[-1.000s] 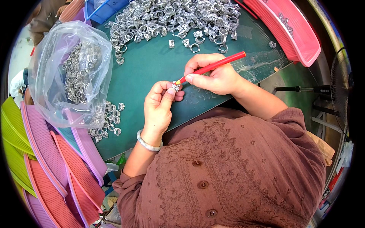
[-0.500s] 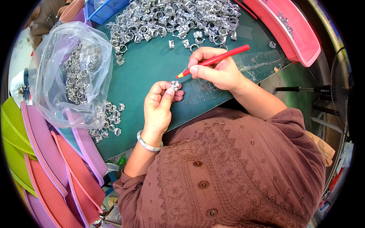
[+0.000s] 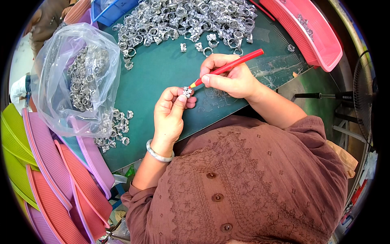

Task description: The person cleans a small metallic object by hand and with a red-handled tool, then places it into a pink container.

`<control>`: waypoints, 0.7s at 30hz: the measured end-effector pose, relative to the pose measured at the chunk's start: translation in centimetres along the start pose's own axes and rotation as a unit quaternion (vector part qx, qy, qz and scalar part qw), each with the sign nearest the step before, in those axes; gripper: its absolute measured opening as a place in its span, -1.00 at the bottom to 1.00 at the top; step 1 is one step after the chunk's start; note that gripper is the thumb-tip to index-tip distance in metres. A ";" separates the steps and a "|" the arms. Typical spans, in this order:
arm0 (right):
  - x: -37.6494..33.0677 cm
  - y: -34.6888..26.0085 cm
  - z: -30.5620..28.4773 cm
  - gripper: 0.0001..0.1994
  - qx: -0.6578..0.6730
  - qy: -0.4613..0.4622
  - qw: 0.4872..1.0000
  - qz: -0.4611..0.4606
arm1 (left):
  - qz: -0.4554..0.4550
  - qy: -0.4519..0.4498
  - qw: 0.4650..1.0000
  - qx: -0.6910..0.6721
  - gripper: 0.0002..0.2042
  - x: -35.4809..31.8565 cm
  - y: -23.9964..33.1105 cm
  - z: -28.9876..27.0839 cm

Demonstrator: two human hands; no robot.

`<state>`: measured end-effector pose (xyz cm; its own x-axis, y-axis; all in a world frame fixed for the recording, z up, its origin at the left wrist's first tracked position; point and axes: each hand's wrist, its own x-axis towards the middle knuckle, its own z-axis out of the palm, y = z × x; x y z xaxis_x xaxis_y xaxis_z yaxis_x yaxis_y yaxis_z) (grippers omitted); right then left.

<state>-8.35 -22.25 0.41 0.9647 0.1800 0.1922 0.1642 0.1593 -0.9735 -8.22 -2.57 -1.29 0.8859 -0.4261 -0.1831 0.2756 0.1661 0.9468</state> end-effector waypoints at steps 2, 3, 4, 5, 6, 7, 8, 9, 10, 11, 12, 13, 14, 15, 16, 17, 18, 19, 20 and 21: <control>0.0 0.1 0.0 -0.93 -0.001 -0.001 1.000 -0.002 | 0.001 0.002 1.000 0.003 -0.94 0.0 -0.1 0.0; 0.0 0.1 0.0 -0.93 -0.011 -0.002 1.000 -0.005 | 0.001 0.002 1.000 0.004 -0.94 0.0 -0.1 0.0; 0.0 0.1 0.0 -0.93 -0.021 -0.004 1.000 -0.008 | 0.002 0.003 1.000 0.000 -0.94 0.0 -0.1 0.0; 0.0 0.1 0.0 -0.93 -0.030 -0.006 0.999 -0.012 | 0.002 0.004 1.000 -0.004 -0.94 0.0 -0.1 0.1; 0.0 0.2 0.0 -0.93 -0.034 -0.009 0.999 -0.018 | 0.002 0.004 1.000 -0.008 -0.94 0.0 0.0 0.1; 0.0 0.3 0.1 -0.93 -0.038 -0.013 0.999 -0.025 | 0.003 0.002 1.000 -0.003 -0.94 0.0 -0.1 0.1; 0.0 0.3 0.1 -0.93 -0.042 -0.017 0.998 -0.031 | 0.003 0.000 1.000 0.001 -0.94 0.0 -0.1 0.0; 0.0 0.3 0.1 -0.93 -0.039 -0.019 0.999 -0.025 | 0.004 0.000 1.000 0.006 -0.94 0.0 -0.1 0.0; 0.0 0.3 0.2 -0.93 -0.037 -0.021 0.999 -0.019 | 0.003 0.002 1.000 0.003 -0.94 0.0 -0.1 0.0; 0.0 0.3 0.2 -0.93 -0.034 -0.023 0.999 -0.013 | 0.002 0.003 1.000 0.000 -0.94 0.0 -0.1 0.1; 0.0 0.2 0.2 -0.93 -0.040 -0.027 0.999 -0.011 | 0.001 0.005 1.000 -0.002 -0.94 0.0 0.0 0.2; 0.0 0.1 0.2 -0.93 -0.047 -0.031 0.998 -0.008 | 0.001 0.006 1.000 -0.001 -0.94 0.0 0.0 0.2; 0.0 0.0 0.2 -0.93 -0.054 -0.035 0.998 -0.006 | 0.001 0.008 1.000 0.000 -0.94 0.0 0.0 0.2; 0.0 0.0 0.2 -0.93 -0.059 -0.034 0.998 -0.009 | 0.002 0.009 1.000 0.001 -0.94 0.0 0.0 0.2; 0.0 0.1 0.2 -0.93 -0.064 -0.033 0.997 -0.013 | 0.001 0.008 1.000 0.000 -0.94 0.0 0.0 0.2; 0.0 0.1 0.2 -0.93 -0.069 -0.032 0.997 -0.016 | 0.001 0.007 1.000 0.000 -0.94 0.0 -0.1 0.1; 0.0 0.2 0.2 -0.93 -0.069 -0.028 0.997 -0.021 | 0.000 0.006 1.000 0.000 -0.94 0.0 -0.1 0.1; 0.0 0.2 0.2 -0.93 -0.069 -0.024 0.997 -0.027 | 0.003 0.004 1.000 0.003 -0.94 0.0 -0.1 0.0; 0.0 0.3 0.2 -0.94 -0.069 -0.021 0.997 -0.032 | 0.006 0.002 1.000 0.006 -0.93 0.0 -0.2 0.0; 0.0 0.4 0.2 -0.94 -0.031 -0.008 0.999 -0.021 | 0.009 0.001 1.000 0.009 -0.93 0.0 -0.2 -0.1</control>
<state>-8.35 -22.03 0.07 0.9532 0.1905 0.2347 0.2174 0.1071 -0.9702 -8.24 -2.57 -1.52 0.8914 -0.4219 -0.1657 0.2524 0.1583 0.9546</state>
